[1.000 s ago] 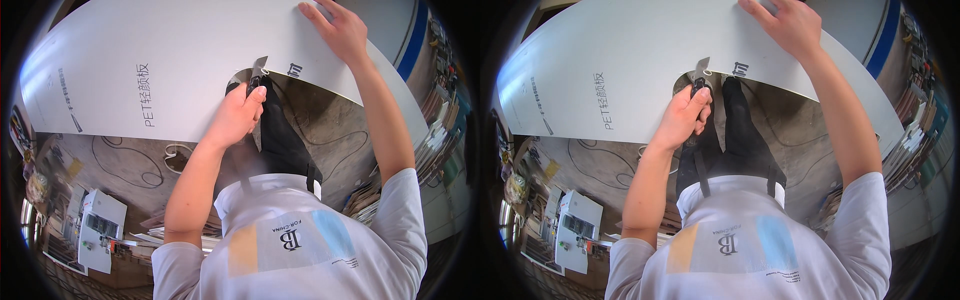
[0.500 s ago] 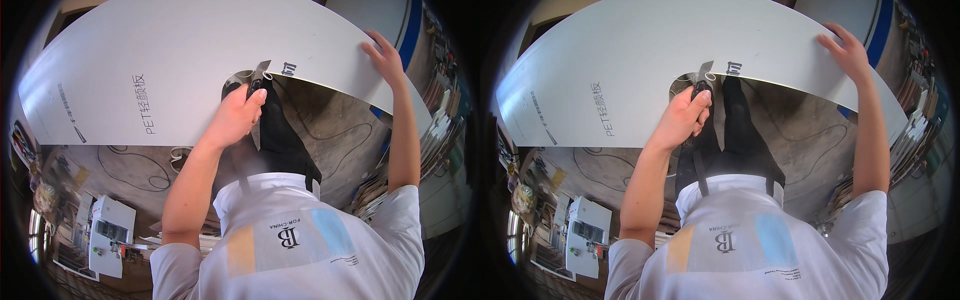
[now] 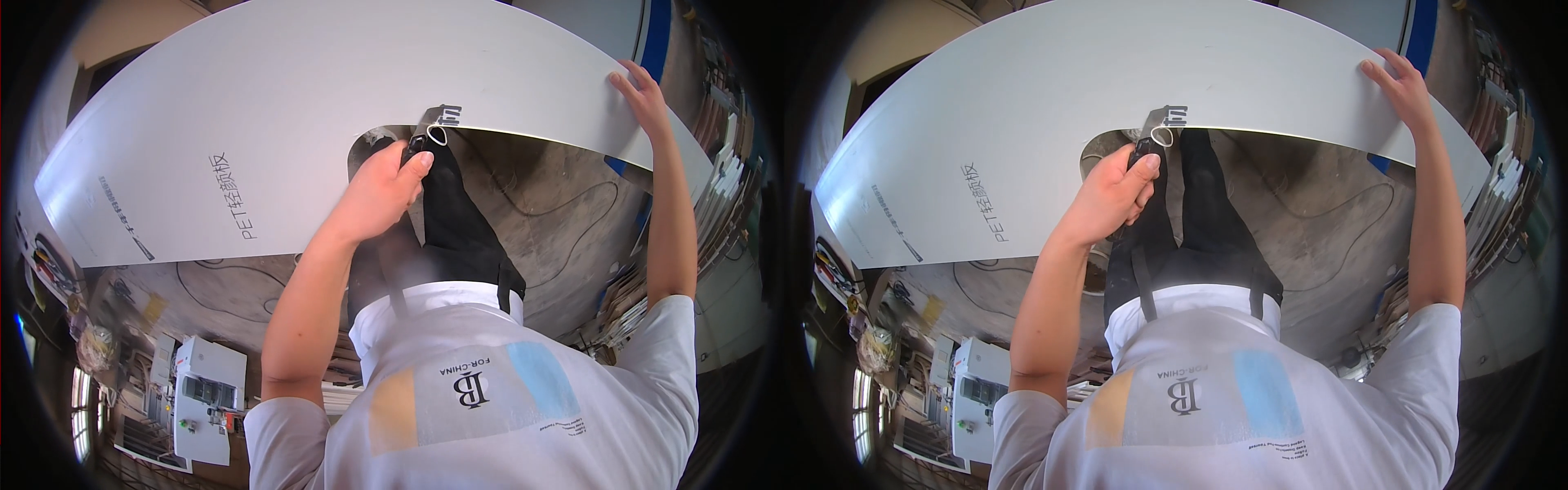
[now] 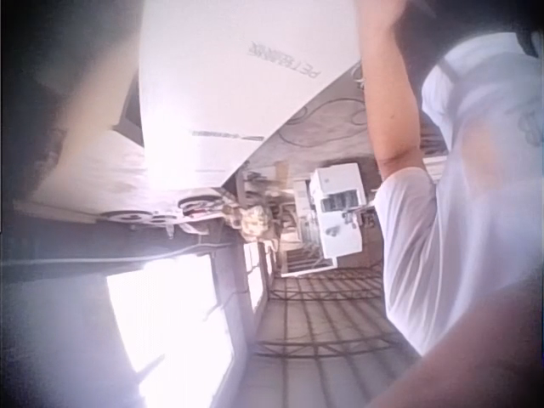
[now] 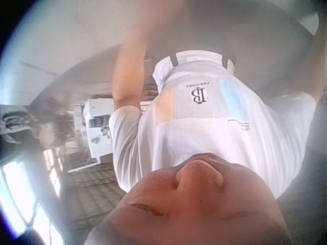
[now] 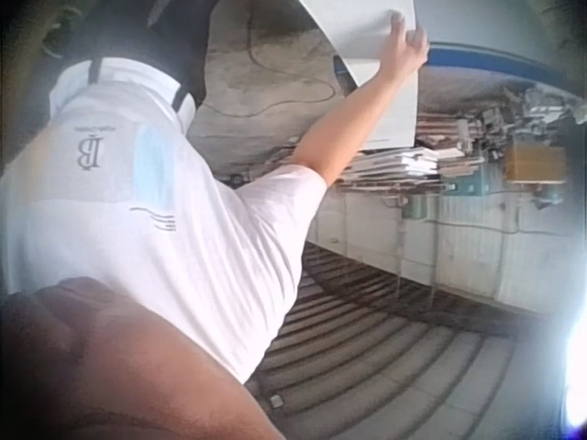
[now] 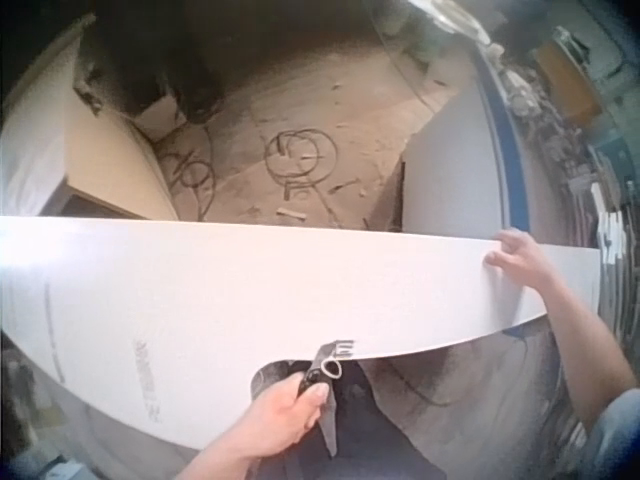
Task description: The person trims the protective film and edge of a large white curved panel using a utility knife.
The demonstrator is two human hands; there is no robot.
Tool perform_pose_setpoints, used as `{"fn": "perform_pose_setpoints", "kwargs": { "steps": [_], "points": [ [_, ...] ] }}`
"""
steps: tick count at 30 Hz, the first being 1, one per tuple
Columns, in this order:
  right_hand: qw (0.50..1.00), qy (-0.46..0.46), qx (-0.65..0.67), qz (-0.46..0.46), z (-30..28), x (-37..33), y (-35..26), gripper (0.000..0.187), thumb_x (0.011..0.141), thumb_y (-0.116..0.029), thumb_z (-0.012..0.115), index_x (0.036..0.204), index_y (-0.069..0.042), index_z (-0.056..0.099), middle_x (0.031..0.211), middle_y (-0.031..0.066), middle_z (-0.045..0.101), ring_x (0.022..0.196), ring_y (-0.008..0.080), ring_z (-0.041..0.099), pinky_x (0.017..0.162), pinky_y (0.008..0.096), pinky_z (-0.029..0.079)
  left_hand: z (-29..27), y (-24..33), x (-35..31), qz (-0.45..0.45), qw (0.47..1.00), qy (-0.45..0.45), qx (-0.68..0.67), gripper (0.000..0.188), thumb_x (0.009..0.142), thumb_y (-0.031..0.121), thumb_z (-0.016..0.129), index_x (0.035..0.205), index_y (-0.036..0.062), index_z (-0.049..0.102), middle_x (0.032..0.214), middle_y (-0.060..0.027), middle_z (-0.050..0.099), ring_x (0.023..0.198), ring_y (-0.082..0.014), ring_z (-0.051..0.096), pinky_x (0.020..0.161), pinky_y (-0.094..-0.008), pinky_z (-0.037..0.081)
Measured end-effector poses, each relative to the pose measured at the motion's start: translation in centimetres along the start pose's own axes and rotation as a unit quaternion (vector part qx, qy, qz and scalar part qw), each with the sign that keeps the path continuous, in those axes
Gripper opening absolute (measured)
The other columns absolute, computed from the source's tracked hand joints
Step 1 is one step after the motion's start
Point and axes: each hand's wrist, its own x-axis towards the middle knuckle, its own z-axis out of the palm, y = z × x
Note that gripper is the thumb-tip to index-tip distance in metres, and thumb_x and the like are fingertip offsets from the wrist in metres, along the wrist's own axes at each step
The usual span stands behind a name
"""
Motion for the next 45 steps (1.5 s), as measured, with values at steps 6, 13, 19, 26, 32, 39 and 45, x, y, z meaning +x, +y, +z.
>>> {"fn": "perform_pose_setpoints", "kwargs": {
  "steps": [6, 13, 19, 26, 32, 39, 45],
  "points": [
    [1.0, -0.004, 0.023, -0.017, 0.2, 0.6, 1.1, 0.074, 0.084, -0.064, 0.076, 0.133, -0.008, 0.069, 0.127, 0.0155, 0.068, 0.118, 0.0285, 0.065, 0.1, 0.0402, 0.05, 0.0, 0.7, 0.6, -0.005, 0.999, -0.02, 0.027, 0.035, 0.109, 0.037, 0.053, 0.093, 0.0058, 0.052, 0.069, 0.0004, 0.051, 0.054, -0.0085, 0.046, 0.05, -0.0255, 0.041],
    [0.999, 0.011, 0.023, -0.034, 0.8, 0.6, 1.4, 0.08, 0.082, -0.068, 0.076, 0.132, -0.007, 0.069, 0.127, 0.0162, 0.067, 0.121, 0.0316, 0.064, 0.102, 0.043, 0.05, 0.4, 1.3, 1.4, -0.007, 0.998, -0.041, 0.056, 0.035, 0.109, 0.037, 0.053, 0.093, 0.0061, 0.052, 0.069, 0.0003, 0.052, 0.055, -0.0086, 0.047, 0.051, -0.0254, 0.041],
    [0.999, 0.025, 0.0, -0.047, 1.2, 0.4, 1.5, 0.083, 0.08, -0.074, 0.073, 0.132, -0.01, 0.07, 0.125, 0.0156, 0.069, 0.121, 0.0332, 0.065, 0.102, 0.046, 0.051, 1.2, 1.8, 2.0, -0.019, 0.994, -0.054, 0.088, 0.039, 0.108, 0.04, 0.053, 0.089, 0.0071, 0.048, 0.072, 0.0027, 0.049, 0.061, -0.008, 0.045, 0.053, -0.0273, 0.043],
    [0.998, 0.038, 0.006, -0.055, 1.3, -0.3, 0.1, 0.083, 0.077, -0.076, 0.074, 0.129, -0.011, 0.073, 0.122, 0.0143, 0.071, 0.114, 0.0323, 0.068, 0.099, 0.0438, 0.052, 2.5, 2.3, 2.8, -0.019, 0.992, -0.065, 0.11, 0.038, 0.108, 0.039, 0.053, 0.089, 0.0061, 0.049, 0.072, 0.0024, 0.05, 0.063, -0.0084, 0.046, 0.057, -0.0283, 0.044],
    [0.996, 0.025, -0.011, -0.084, 1.3, 0.7, 1.5, 0.073, 0.084, -0.068, 0.073, 0.131, -0.012, 0.071, 0.124, 0.0136, 0.069, 0.118, 0.0311, 0.066, 0.102, 0.0451, 0.051, 3.8, 2.3, 3.4, -0.023, 0.991, -0.065, 0.113, 0.04, 0.108, 0.041, 0.054, 0.087, 0.0063, 0.048, 0.071, 0.0021, 0.05, 0.061, -0.0086, 0.047, 0.055, -0.0286, 0.044],
    [0.996, 0.046, 0.001, -0.081, 2.2, 0.5, 1.6, 0.081, 0.081, -0.072, 0.074, 0.132, -0.009, 0.07, 0.124, 0.0145, 0.07, 0.117, 0.0322, 0.067, 0.101, 0.0442, 0.052, 5.4, 2.2, 4.2, -0.014, 0.993, -0.069, 0.098, 0.037, 0.109, 0.037, 0.052, 0.087, 0.0079, 0.048, 0.068, 0.0014, 0.05, 0.052, -0.0084, 0.045, 0.049, -0.0256, 0.039],
    [0.997, 0.079, -0.005, -0.013, -0.1, -1.8, -4.5, 0.057, 0.081, -0.05, 0.082, 0.109, -0.002, 0.075, 0.107, 0.0209, 0.073, 0.103, 0.0311, 0.072, 0.089, 0.0405, 0.055, 7.3, 2.5, 5.1, -0.028, 0.99, -0.077, 0.113, 0.039, 0.108, 0.039, 0.053, 0.087, 0.0068, 0.046, 0.07, 0.0021, 0.049, 0.058, -0.008, 0.043, 0.051, -0.0282, 0.041]
  ]
}}
